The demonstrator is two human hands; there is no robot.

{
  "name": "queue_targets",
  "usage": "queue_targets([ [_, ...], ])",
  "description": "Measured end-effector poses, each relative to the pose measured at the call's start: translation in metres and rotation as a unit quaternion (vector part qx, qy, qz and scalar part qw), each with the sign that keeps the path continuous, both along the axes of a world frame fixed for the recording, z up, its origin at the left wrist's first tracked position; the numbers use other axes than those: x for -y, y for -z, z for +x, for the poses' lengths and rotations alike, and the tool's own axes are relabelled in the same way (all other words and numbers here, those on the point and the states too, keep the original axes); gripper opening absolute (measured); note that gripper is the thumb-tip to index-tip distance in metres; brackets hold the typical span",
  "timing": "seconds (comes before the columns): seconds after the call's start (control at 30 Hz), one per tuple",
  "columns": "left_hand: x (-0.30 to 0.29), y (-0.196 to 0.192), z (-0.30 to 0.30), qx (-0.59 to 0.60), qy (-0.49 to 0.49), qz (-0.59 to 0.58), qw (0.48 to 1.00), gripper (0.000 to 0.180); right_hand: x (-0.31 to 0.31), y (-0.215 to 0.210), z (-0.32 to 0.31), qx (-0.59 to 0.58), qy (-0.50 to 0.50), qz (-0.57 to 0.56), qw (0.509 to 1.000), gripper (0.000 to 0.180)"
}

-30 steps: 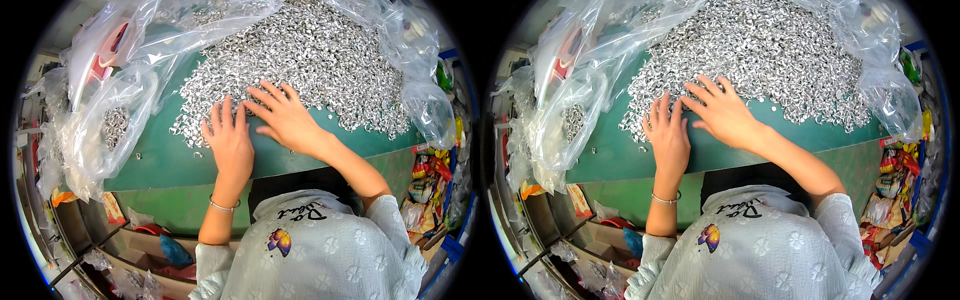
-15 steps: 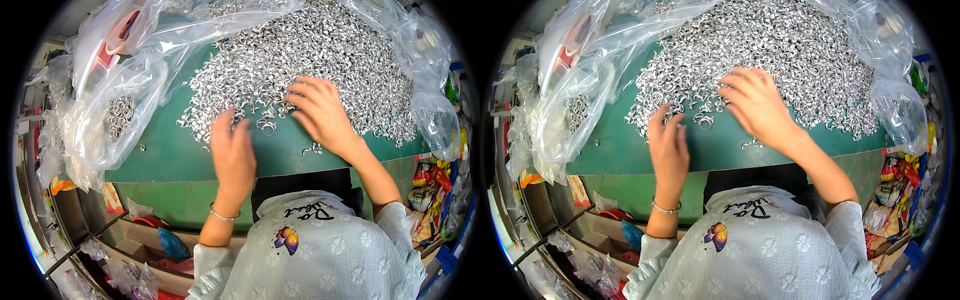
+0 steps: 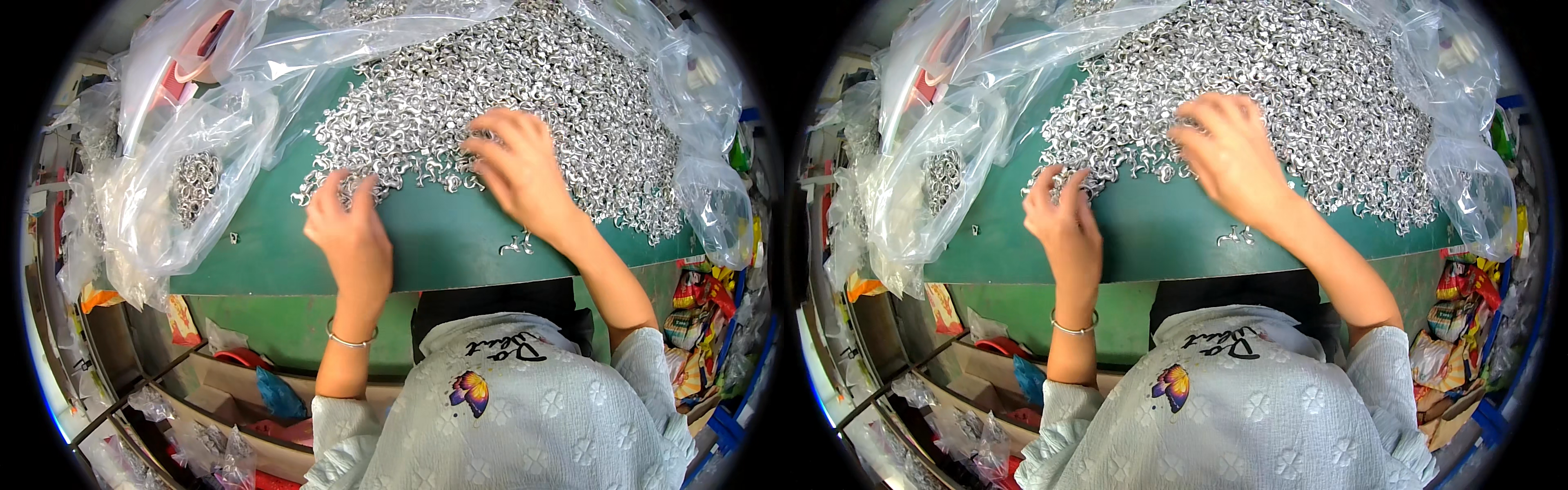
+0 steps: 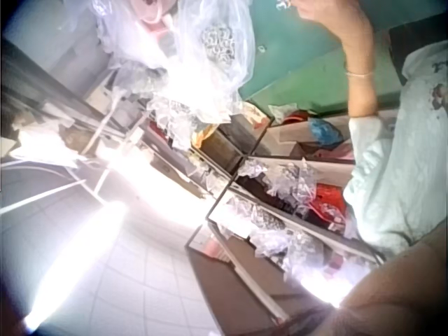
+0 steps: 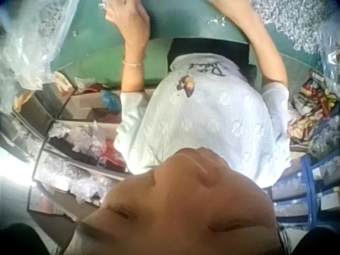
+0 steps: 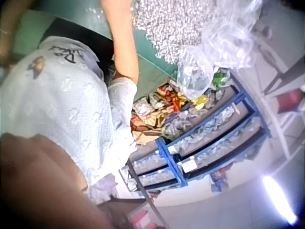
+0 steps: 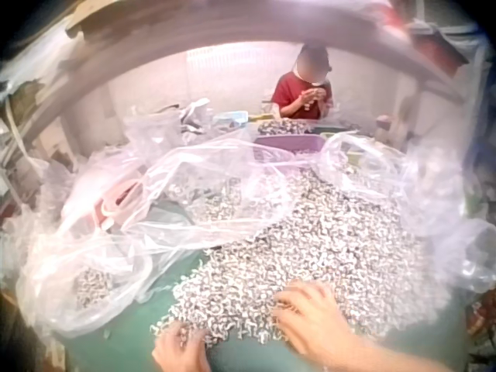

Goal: The person sorts small silver metal components by hand on a green workbench, picking through a large pile and moving individual pieces into smaller groups.

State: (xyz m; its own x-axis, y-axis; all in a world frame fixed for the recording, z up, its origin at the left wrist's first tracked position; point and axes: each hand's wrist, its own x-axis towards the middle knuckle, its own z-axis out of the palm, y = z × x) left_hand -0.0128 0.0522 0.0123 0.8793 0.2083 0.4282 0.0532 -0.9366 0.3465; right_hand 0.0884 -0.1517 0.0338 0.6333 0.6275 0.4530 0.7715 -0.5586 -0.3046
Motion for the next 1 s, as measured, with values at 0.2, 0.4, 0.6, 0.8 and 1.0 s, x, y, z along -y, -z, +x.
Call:
queue_targets([
  [0.2, 0.024, 0.000, 0.006, -0.046, 0.091, -0.001, 0.995, 0.029, 0.000, 0.009, -0.004, 0.003, -0.048, -0.103, 0.994, 0.020],
  [0.4, 0.026, -0.001, -0.005, -0.048, 0.111, -0.042, 0.992, 0.031, 0.008, -0.002, -0.002, -0.061, 0.017, -0.037, 0.997, 0.023],
  [0.6, 0.028, 0.003, -0.006, -0.063, 0.138, -0.053, 0.987, 0.037, -0.011, 0.008, -0.014, -0.055, -0.075, -0.120, 0.988, 0.031],
  [0.8, 0.026, 0.000, -0.022, -0.037, 0.115, -0.093, 0.988, 0.038, 0.007, 0.000, -0.016, -0.097, -0.052, -0.031, 0.993, 0.029],
  [1.0, 0.023, 0.002, -0.018, -0.069, 0.143, -0.107, 0.981, 0.030, -0.009, 0.011, -0.029, -0.090, -0.102, -0.076, 0.988, 0.019],
])
